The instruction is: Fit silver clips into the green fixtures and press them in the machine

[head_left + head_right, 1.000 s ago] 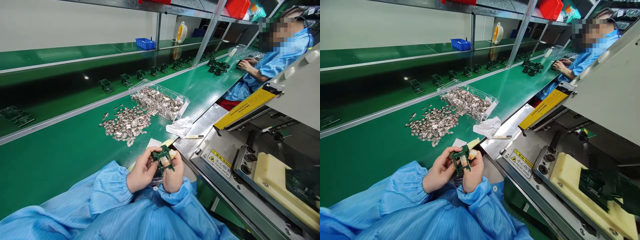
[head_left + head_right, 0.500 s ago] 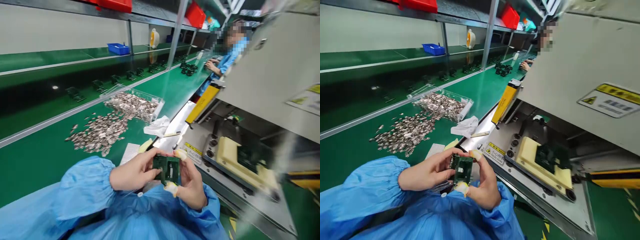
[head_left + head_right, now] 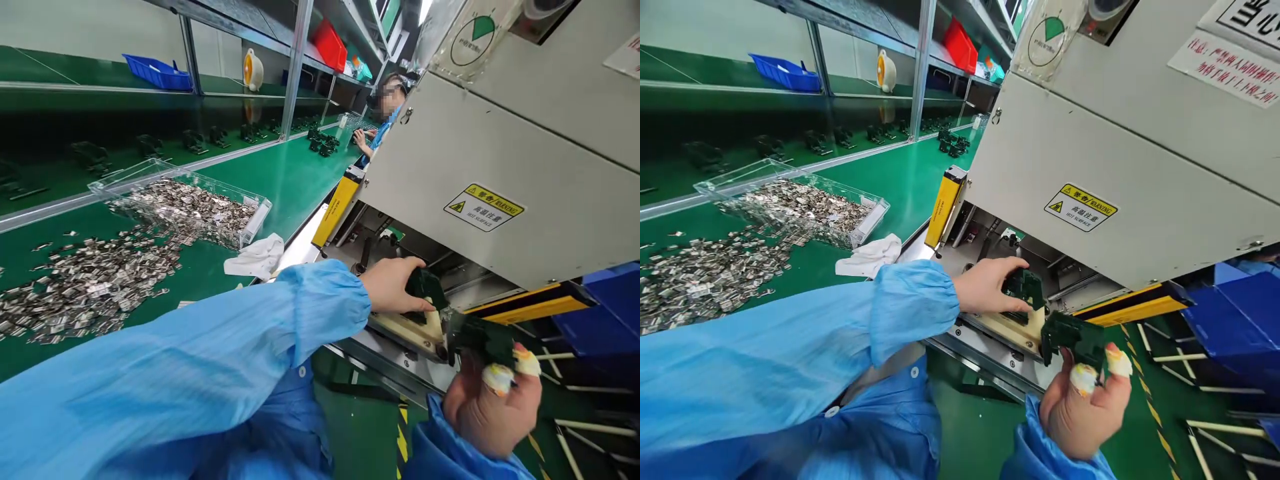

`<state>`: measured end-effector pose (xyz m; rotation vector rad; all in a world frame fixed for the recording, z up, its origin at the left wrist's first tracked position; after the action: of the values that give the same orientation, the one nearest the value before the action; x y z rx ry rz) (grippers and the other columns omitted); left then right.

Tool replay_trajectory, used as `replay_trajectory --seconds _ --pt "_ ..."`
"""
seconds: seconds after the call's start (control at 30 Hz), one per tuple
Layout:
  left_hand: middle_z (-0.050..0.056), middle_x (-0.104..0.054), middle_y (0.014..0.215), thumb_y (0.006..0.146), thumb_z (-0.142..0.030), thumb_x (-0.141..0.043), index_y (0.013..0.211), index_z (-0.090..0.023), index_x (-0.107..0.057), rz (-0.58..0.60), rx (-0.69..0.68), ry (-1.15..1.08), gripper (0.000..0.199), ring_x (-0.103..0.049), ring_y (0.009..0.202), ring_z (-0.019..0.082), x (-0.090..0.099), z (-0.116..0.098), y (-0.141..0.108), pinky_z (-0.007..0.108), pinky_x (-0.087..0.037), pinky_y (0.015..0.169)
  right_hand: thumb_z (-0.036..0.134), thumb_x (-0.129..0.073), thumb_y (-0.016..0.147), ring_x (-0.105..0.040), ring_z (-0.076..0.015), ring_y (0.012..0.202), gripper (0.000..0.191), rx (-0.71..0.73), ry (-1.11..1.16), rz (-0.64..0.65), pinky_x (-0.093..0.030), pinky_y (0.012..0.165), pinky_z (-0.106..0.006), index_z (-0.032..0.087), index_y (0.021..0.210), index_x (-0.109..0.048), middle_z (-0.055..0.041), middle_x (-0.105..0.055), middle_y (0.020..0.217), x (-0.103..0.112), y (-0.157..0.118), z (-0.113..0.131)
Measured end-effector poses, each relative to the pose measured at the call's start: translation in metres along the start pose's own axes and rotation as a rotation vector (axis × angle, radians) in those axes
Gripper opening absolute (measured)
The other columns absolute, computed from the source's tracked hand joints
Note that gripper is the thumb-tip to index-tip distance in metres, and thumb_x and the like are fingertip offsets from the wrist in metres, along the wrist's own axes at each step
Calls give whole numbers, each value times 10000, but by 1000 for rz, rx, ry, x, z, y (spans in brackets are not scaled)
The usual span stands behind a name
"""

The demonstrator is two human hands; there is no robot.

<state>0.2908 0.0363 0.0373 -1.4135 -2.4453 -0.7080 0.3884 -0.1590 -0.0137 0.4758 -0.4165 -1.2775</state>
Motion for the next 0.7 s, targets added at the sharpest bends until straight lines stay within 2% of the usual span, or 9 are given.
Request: replay_trajectory --seconds 0.07,0.13,0.17,0.27,0.37,0.43,0.5,0.63,0.7 --pt "153 -641 1192 667 -321 -812 1301 -141 -491 -104 41 -197 734 -609 1138 297 18 2 -12 444 -489 999 432 -676 828 -525 -344 1270 590 13 33 60 -425 1053 -590 205 1337 -481 -136 -556 1327 -14 12 4" --pt "148 -630 1189 666 -231 -803 1291 -129 -482 -129 81 -360 710 -615 1118 254 45 4 -39 406 -492 1002 430 -727 777 -556 -328 1239 669 -9 -2 251 -423 1058 -574 186 1345 -470 -146 -590 1297 -34 24 5" --pt "142 -625 1188 670 -196 -791 1278 -126 -486 -98 109 -400 684 -617 1110 239 58 5 -57 397 -487 1007 414 -754 748 -561 -317 1234 698 -20 -27 369 -419 1070 -553 190 1343 -467 -145 -593 1301 -44 30 5" --pt "84 -620 1164 675 -226 -788 1222 -175 -529 36 276 -314 608 -613 1099 236 95 17 -119 423 -475 1017 372 -761 737 -558 -286 1244 683 19 -77 694 -416 1094 -476 213 1329 -460 -125 -585 1318 -63 42 7" --pt "62 -568 1270 671 -301 -790 1202 -239 -539 84 512 -210 591 -552 1215 270 115 41 -174 437 -426 1074 388 -696 802 -565 -271 1233 573 119 -178 826 -434 1082 -435 237 1305 -466 -104 -584 1303 -64 48 12" --pt "60 -515 1352 659 -329 -795 1198 -259 -536 78 595 -193 602 -480 1305 284 116 58 -195 429 -388 1108 408 -673 815 -578 -271 1212 535 172 -264 822 -441 1076 -418 246 1285 -474 -98 -592 1281 -60 52 16" --pt "60 -462 1413 636 -328 -808 1193 -268 -540 90 601 -208 621 -425 1357 288 110 72 -202 423 -358 1130 430 -666 807 -590 -275 1195 532 209 -309 814 -459 1061 -400 245 1270 -481 -99 -598 1269 -58 55 21" --pt "81 -460 1427 590 -296 -838 1205 -256 -564 183 539 -235 674 -429 1356 302 92 90 -194 455 -314 1151 452 -623 819 -593 -282 1191 548 217 -394 892 -487 1028 -394 236 1304 -488 -110 -593 1301 -65 59 24" --pt "93 -509 1382 580 -295 -848 1194 -241 -583 235 482 -237 671 -454 1332 308 87 93 -189 496 -296 1150 449 -666 780 -631 -286 1129 570 222 -461 836 -515 990 -395 244 1297 -541 -96 -632 1259 -59 60 27"
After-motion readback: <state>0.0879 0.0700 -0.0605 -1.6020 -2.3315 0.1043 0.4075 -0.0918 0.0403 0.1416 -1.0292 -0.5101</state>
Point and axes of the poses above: each hand's wrist, its own y-axis towards the middle knuckle, its own x-axis out of the back of the hand, z = x × y, the point moved 4 cm from there along y, towards the middle knuckle
